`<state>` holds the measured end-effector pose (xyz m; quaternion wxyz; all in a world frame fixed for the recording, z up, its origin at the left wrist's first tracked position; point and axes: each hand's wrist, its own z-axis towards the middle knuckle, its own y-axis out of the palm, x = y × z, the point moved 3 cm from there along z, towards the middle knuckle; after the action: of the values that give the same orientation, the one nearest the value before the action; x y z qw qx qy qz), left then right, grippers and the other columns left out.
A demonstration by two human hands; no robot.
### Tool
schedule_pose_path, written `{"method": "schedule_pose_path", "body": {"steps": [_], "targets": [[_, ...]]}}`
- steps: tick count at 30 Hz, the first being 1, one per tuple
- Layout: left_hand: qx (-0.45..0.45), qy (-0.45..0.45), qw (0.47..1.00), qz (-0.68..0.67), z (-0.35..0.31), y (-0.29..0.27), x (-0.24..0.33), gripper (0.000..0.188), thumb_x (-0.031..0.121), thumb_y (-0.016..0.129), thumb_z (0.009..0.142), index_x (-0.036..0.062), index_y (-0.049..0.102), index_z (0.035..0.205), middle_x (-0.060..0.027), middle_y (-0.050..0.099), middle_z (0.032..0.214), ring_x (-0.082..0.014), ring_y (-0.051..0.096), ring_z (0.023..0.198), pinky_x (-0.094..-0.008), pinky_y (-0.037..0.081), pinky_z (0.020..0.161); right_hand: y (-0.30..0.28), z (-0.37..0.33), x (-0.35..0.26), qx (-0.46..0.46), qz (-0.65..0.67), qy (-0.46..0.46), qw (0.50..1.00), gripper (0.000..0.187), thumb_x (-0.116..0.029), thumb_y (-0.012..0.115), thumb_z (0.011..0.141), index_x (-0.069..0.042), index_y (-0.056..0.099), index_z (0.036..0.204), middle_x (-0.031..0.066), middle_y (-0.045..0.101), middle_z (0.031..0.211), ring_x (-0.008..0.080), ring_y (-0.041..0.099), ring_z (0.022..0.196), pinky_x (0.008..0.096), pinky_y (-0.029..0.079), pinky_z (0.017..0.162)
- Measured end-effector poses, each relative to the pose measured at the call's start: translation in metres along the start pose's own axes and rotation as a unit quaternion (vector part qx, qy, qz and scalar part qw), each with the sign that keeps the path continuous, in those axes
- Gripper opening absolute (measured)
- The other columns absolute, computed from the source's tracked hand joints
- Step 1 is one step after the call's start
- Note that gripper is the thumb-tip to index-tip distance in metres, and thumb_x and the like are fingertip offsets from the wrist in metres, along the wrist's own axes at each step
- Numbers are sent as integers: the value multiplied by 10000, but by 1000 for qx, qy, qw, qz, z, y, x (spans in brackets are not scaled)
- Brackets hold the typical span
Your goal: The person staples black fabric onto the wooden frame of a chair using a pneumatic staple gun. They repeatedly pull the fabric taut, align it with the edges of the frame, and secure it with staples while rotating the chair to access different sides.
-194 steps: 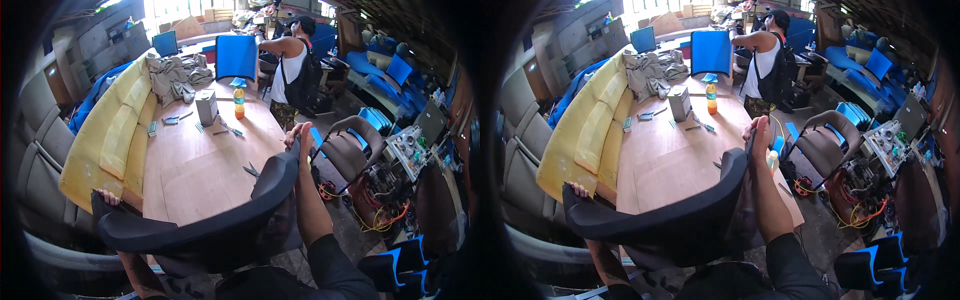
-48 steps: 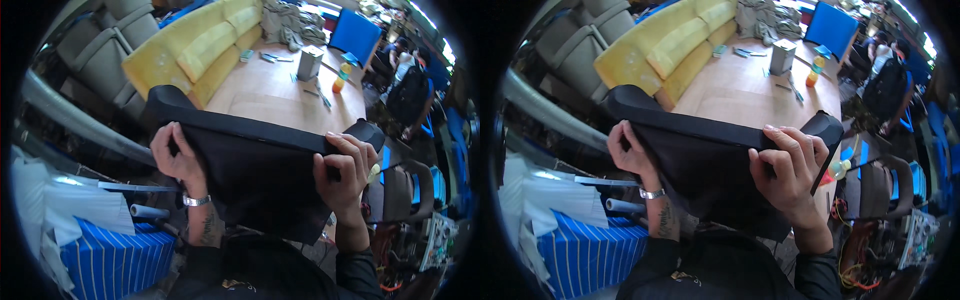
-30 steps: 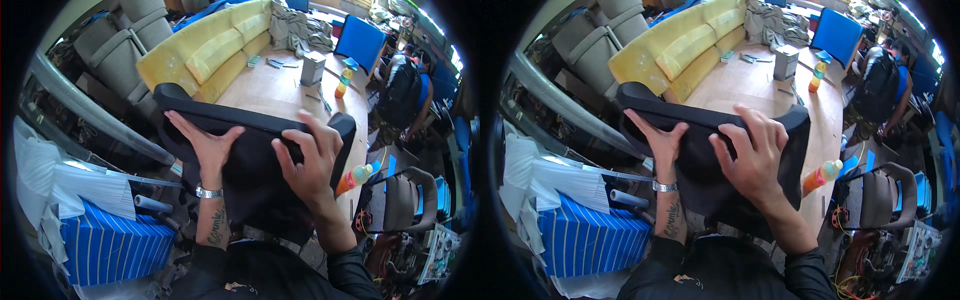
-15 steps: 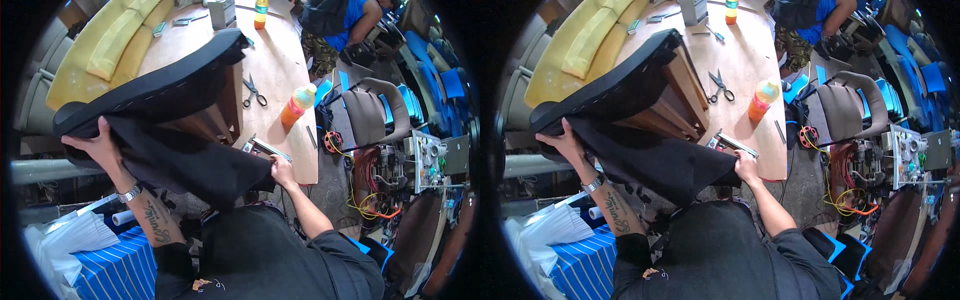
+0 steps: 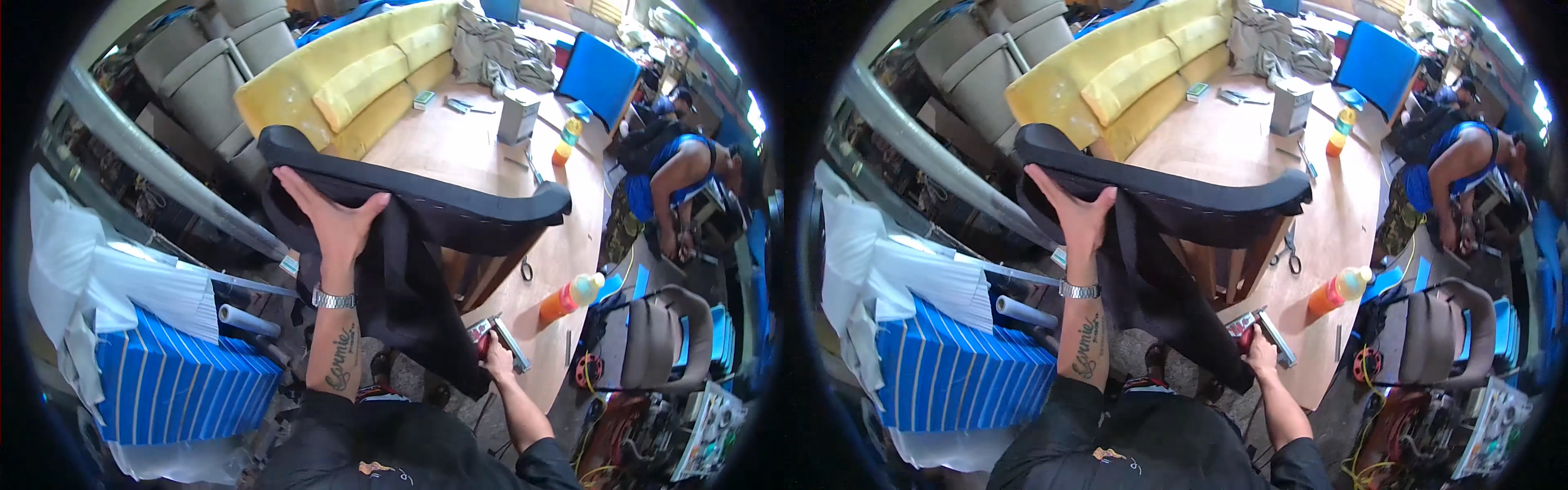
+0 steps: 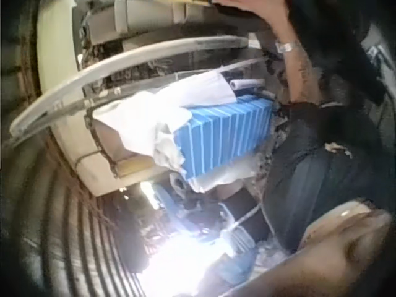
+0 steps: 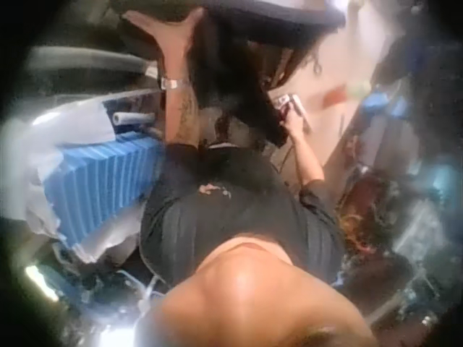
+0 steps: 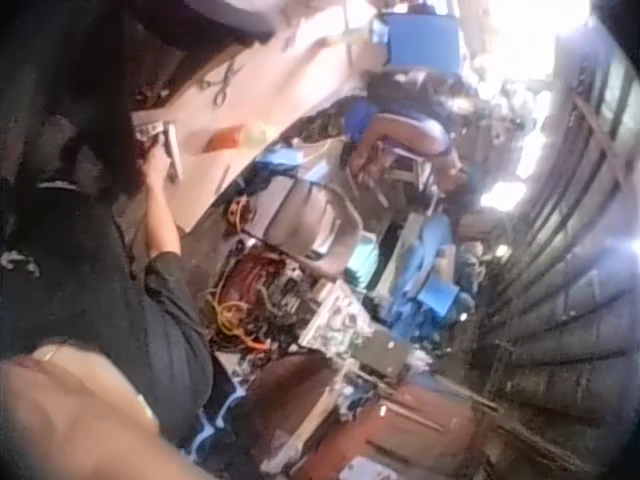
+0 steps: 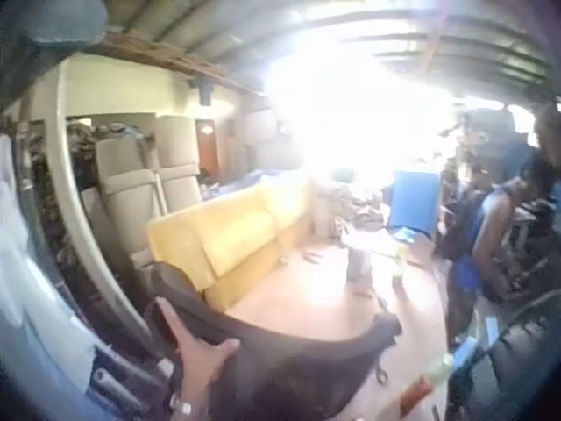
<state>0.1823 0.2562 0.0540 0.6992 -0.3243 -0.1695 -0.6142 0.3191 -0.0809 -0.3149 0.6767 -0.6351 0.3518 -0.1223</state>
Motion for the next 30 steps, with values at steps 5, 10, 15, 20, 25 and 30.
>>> {"method": "schedule_pose_path", "body": {"steps": [5, 10, 15, 20, 25, 30], "targets": [[-1, 4, 999, 32, 0, 2, 5, 1439, 545, 831, 485, -72, -93, 1399, -292, -77, 1473, -389, -62, 1386, -430, 30, 1131, -70, -31, -17, -110, 128, 201, 965, 780, -174, 717, 630, -62, 343, 1305, 234, 614, 1016, 407, 590, 950, 455, 463, 824], [18, 1, 1000, 18, -2, 3, 8, 1441, 587, 815, 477, -34, -85, 1416, -273, -76, 1481, -382, -58, 1389, -442, 28, 1125, -133, -116, -9, 64, 233, 294, 925, 236, -50, 645, 682, -8, 547, 892, 66, 586, 736, 174, 567, 639, 334, 474, 616], [25, 0, 999, 47, -1, 2, 3, 1493, 682, 773, 432, -62, -80, 1406, -301, -70, 1468, -432, -46, 1373, -517, 41, 1101, -225, -126, -112, 58, 528, 41, 846, 62, -10, 590, 797, -41, 566, 845, 40, 556, 658, 112, 533, 565, 285, 426, 548], [33, -10, 999, 10, 1, 7, 1, 1561, 811, 685, 377, -107, -75, 1385, -350, -72, 1442, -504, -62, 1345, -625, 42, 1050, -218, -102, -206, 24, 765, 81, 638, 220, -105, 536, 878, -16, 517, 1078, 85, 586, 917, 170, 589, 764, 312, 479, 716], [73, 7, 997, -10, 3, 11, -10, 1567, 834, 664, 367, -98, -68, 1393, -351, -78, 1441, -523, -78, 1333, -655, 27, 1031, -226, -23, -286, 83, 654, 107, 744, 346, -180, 505, 937, -7, 482, 1236, 77, 596, 1074, 188, 617, 877, 286, 519, 769], [74, 2, 997, -29, 11, 7, -16, 1570, 842, 658, 362, -78, -76, 1402, -326, -99, 1452, -485, -100, 1346, -632, 0, 1045, -263, -1, -342, 225, 332, -54, 914, 340, -128, 635, 806, -3, 562, 1114, 88, 617, 996, 200, 619, 836, 298, 504, 735]]}}
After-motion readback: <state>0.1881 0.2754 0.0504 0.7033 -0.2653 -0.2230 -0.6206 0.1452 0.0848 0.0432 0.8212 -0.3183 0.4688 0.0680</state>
